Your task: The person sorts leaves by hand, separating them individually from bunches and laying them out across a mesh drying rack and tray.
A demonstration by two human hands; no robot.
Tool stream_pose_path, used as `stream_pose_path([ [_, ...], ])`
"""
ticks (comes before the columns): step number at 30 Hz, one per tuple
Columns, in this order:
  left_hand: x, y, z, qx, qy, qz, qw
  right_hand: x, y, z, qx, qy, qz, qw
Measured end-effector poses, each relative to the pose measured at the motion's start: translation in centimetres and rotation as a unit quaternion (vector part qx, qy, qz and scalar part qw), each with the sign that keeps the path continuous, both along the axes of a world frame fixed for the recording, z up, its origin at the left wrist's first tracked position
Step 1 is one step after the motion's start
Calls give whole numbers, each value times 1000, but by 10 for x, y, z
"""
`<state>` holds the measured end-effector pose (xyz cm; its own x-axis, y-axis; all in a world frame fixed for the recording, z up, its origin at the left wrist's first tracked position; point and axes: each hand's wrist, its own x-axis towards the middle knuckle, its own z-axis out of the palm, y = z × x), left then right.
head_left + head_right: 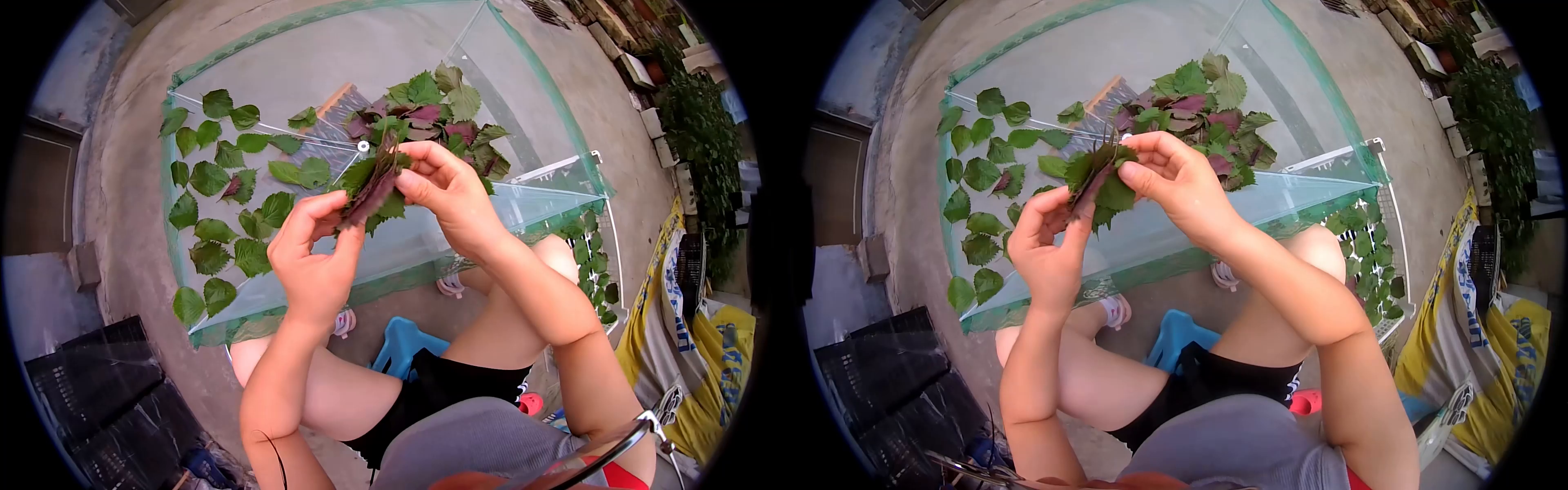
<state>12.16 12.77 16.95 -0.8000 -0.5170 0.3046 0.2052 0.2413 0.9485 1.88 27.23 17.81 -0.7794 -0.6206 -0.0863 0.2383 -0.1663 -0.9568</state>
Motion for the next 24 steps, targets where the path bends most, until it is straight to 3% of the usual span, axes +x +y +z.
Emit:
stream_pose_path([
  [2,3,3,5,-29,14,-28,999,-6,0,-10,-53,-51,36,997],
  [5,4,4,10,19,73,-83,994,-5,2,-10,-94,-101,52,989],
  [7,6,4,6,138,44,-85,986,-6,5,-15,-94,-104,59,988],
  [9,4,9,11,117,12,-73,990,-6,8,-17,-111,-122,77,983],
  [11,3,11,15,196,-37,-80,977,-5,9,-15,-137,-160,92,973],
  [13,2,9,13,202,-25,-91,975,-5,10,-11,-165,-197,107,961],
  [16,2,4,5,344,-25,-171,923,-5,9,-6,-170,-258,116,944],
  [24,2,5,4,419,-40,-178,889,-5,8,-13,-239,-327,149,902],
])
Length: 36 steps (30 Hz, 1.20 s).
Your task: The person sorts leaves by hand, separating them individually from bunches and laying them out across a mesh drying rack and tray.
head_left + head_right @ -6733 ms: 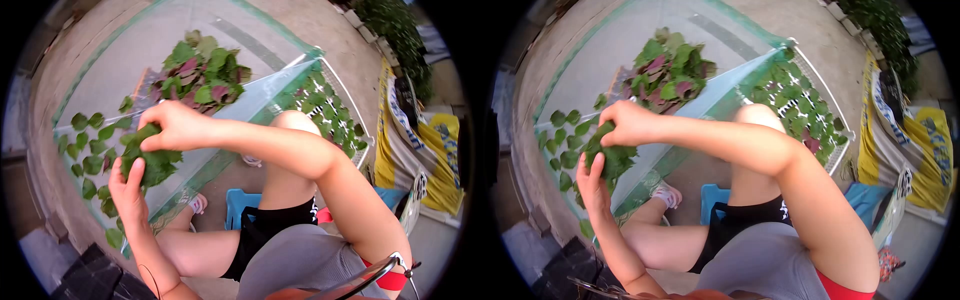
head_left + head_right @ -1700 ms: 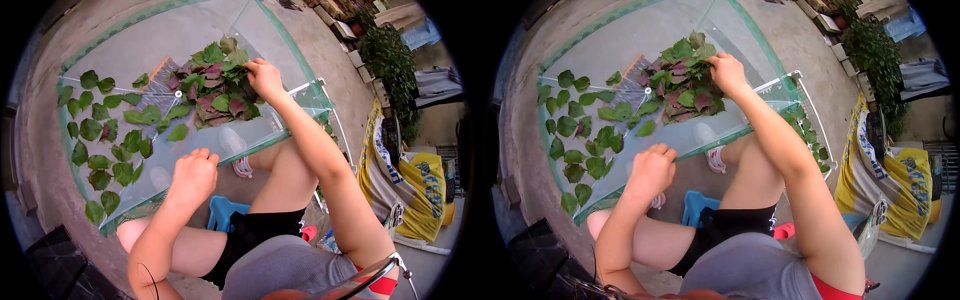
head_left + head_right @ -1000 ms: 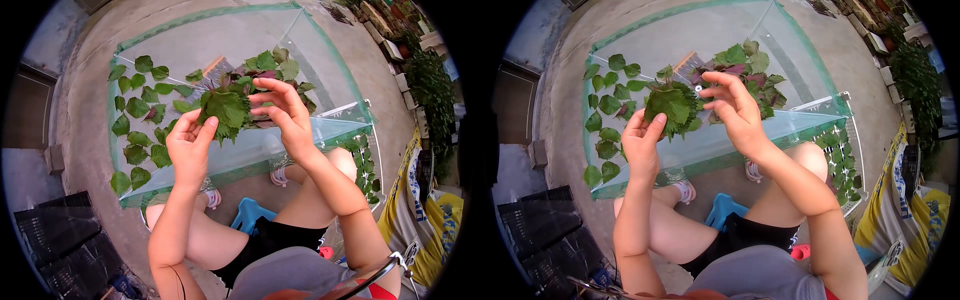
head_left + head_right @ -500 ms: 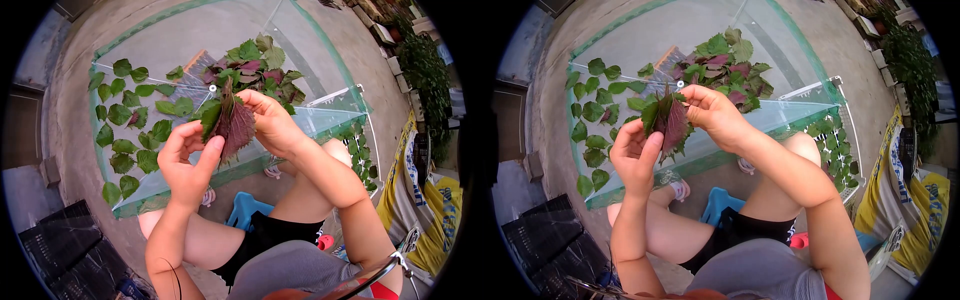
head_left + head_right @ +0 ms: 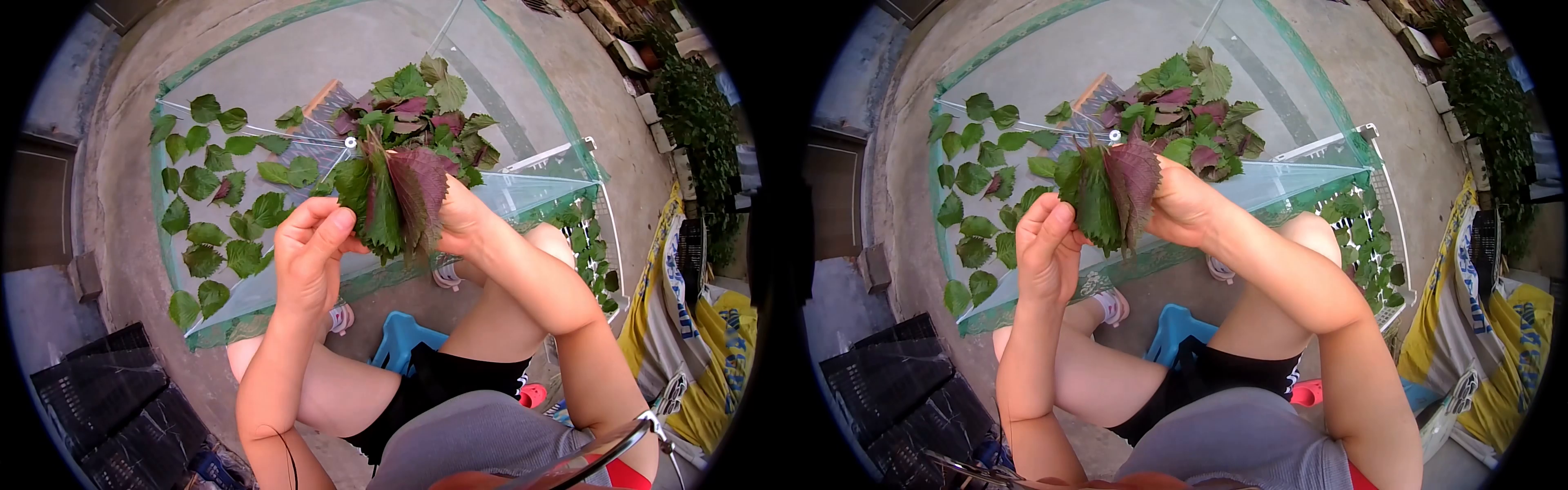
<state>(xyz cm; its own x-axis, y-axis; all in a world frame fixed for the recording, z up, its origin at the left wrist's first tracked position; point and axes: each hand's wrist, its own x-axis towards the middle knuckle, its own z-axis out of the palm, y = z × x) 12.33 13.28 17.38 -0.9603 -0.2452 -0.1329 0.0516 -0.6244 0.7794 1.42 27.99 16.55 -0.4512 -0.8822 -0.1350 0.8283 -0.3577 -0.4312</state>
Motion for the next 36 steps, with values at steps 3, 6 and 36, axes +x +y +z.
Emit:
stream_pose_path([
  [3,0,-1,-5,0,15,4,1000,2,-2,0,13,12,-8,1000],
  [6,0,-1,-7,36,10,2,999,5,-4,-3,-2,-4,11,1000],
  [36,-5,-57,3,-523,-53,167,834,-12,-28,0,142,20,-115,983],
])
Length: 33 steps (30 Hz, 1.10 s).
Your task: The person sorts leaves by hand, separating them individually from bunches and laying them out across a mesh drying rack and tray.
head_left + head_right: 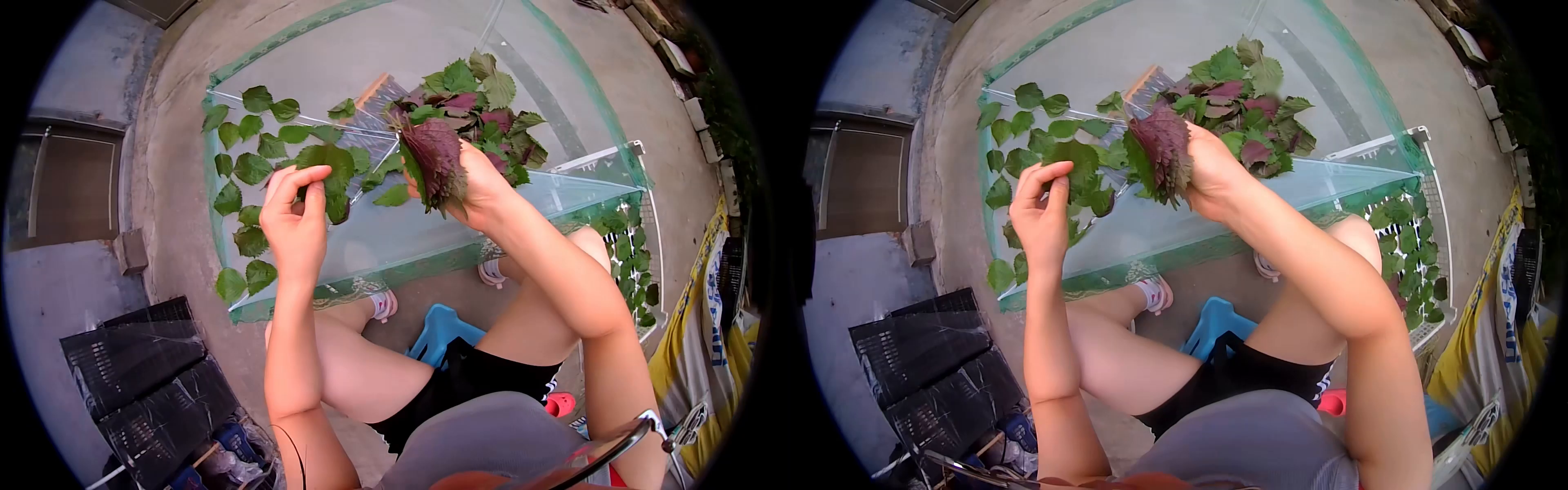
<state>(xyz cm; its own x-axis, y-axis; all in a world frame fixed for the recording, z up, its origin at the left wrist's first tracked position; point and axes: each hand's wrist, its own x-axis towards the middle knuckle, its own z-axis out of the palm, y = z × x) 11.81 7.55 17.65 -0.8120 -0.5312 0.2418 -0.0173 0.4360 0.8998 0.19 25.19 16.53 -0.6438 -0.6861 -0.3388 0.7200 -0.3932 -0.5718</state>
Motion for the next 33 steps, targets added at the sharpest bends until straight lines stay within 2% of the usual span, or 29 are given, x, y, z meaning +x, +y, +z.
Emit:
stream_pose_path([
  [1,-6,-9,-7,-41,-23,-11,999,-4,0,4,17,6,-20,1000],
  [3,-23,-29,-22,30,-86,-30,995,-12,-2,2,-16,8,-25,1000],
  [4,-35,-39,-25,18,-85,-28,996,-12,-3,7,10,14,-46,999],
  [6,-65,-57,-24,96,-166,-42,981,-12,-6,4,21,33,-69,997],
  [8,-101,-78,-35,-73,-176,-7,982,-12,-6,-4,51,58,-44,996],
  [12,-164,-118,-75,-227,-116,3,967,-8,-4,-4,81,58,-51,994],
  [16,-192,-146,-111,-227,-204,37,952,-4,-3,-6,92,58,-60,992],
  [19,-200,-149,-124,-285,-222,49,931,-2,0,-8,82,58,-52,994],
  [21,-204,-154,-129,-285,-235,67,927,2,-1,-14,77,76,-54,993],
  [23,-205,-159,-131,-438,-183,99,874,5,-4,-20,99,101,-59,988],
  [25,-208,-162,-135,-448,-180,121,867,6,-5,-17,95,99,-61,989],
  [27,-209,-158,-133,-440,-195,194,855,7,-7,-16,90,96,-59,990],
  [29,-209,-155,-133,-414,-199,194,867,5,-11,-20,103,70,-66,990],
  [32,-202,-152,-128,-422,-138,176,879,-3,-10,-9,58,-34,-95,993],
  [33,-198,-146,-119,-369,-139,143,908,-4,-10,-7,58,-35,-92,993],
])
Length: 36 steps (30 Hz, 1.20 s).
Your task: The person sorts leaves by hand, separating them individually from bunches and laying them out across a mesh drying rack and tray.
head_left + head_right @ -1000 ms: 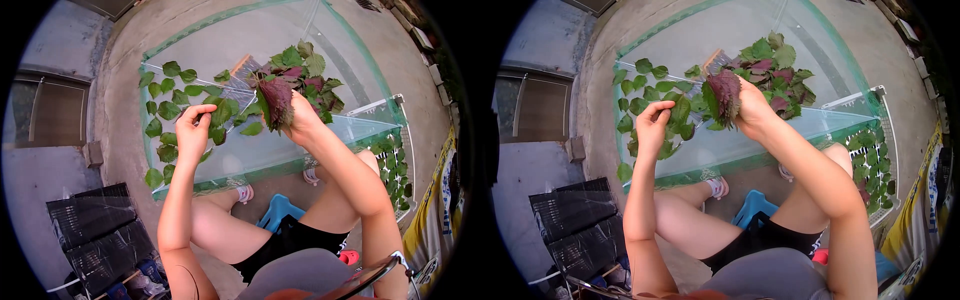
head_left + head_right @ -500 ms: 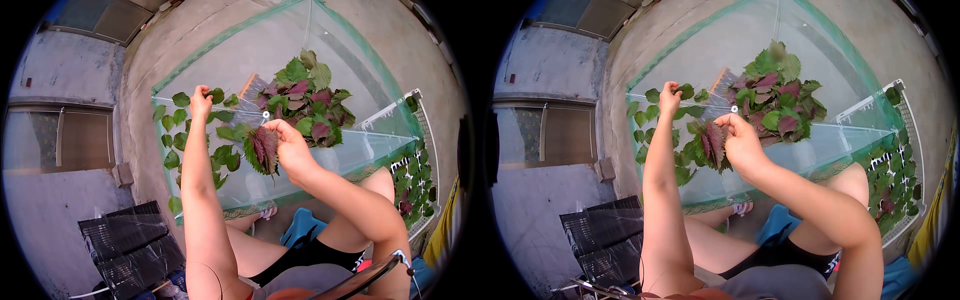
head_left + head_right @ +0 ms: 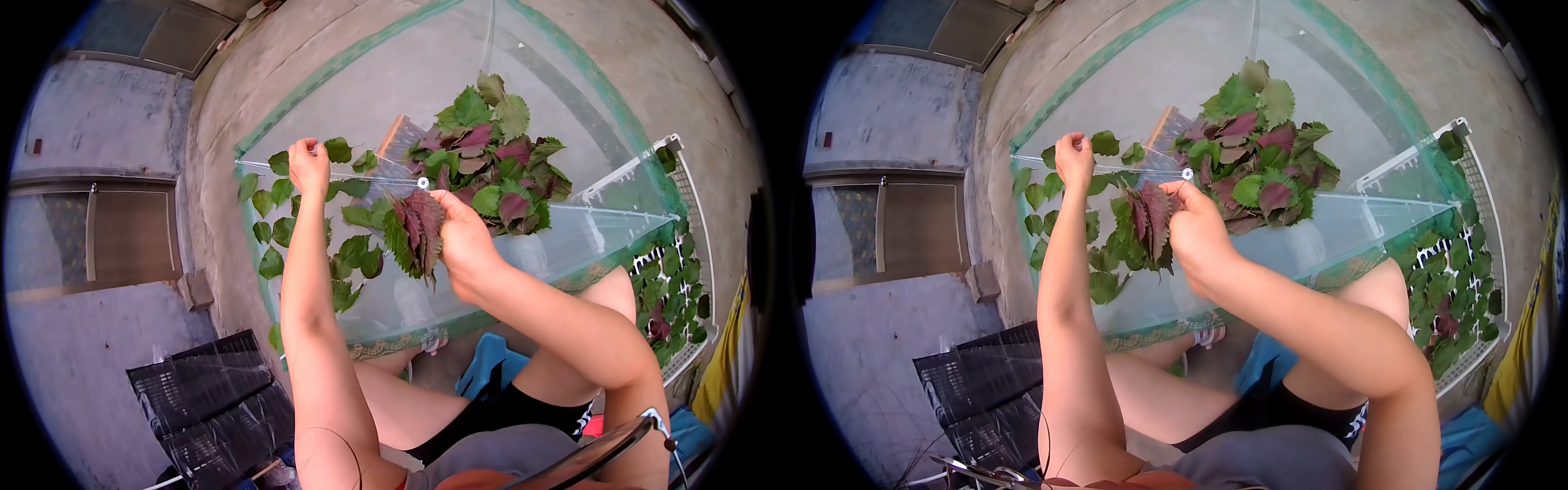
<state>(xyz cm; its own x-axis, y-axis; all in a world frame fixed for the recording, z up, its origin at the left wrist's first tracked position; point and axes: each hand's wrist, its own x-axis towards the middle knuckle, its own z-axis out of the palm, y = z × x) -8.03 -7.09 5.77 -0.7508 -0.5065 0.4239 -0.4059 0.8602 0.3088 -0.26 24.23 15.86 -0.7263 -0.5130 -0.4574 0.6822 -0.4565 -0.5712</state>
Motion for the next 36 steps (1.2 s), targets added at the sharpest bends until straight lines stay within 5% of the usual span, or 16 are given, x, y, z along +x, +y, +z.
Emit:
stream_pose_path([
  [2,8,13,19,63,-4,-27,998,-3,0,2,10,-6,-24,1000],
  [4,24,34,47,319,-30,-86,943,-4,-1,3,5,7,-32,999],
  [6,54,78,98,632,26,-112,767,-7,-2,5,63,35,-37,997],
  [8,86,107,132,726,-16,-190,661,-9,-4,7,55,37,-48,997],
  [12,124,161,165,577,-76,-174,794,-7,-7,11,21,45,-64,997],
  [19,133,161,162,612,8,-170,772,-14,-11,2,-149,-91,-4,985],
  [24,128,152,169,648,67,-161,741,-20,-8,7,-120,-89,-22,988],
  [32,75,48,106,532,78,-15,843,-18,-11,-5,20,-14,-40,999],
  [34,57,26,87,416,39,-7,908,-14,-10,-8,57,14,-24,998],
  [36,35,5,69,457,62,-1,888,-13,-11,-13,50,11,-25,998],
])
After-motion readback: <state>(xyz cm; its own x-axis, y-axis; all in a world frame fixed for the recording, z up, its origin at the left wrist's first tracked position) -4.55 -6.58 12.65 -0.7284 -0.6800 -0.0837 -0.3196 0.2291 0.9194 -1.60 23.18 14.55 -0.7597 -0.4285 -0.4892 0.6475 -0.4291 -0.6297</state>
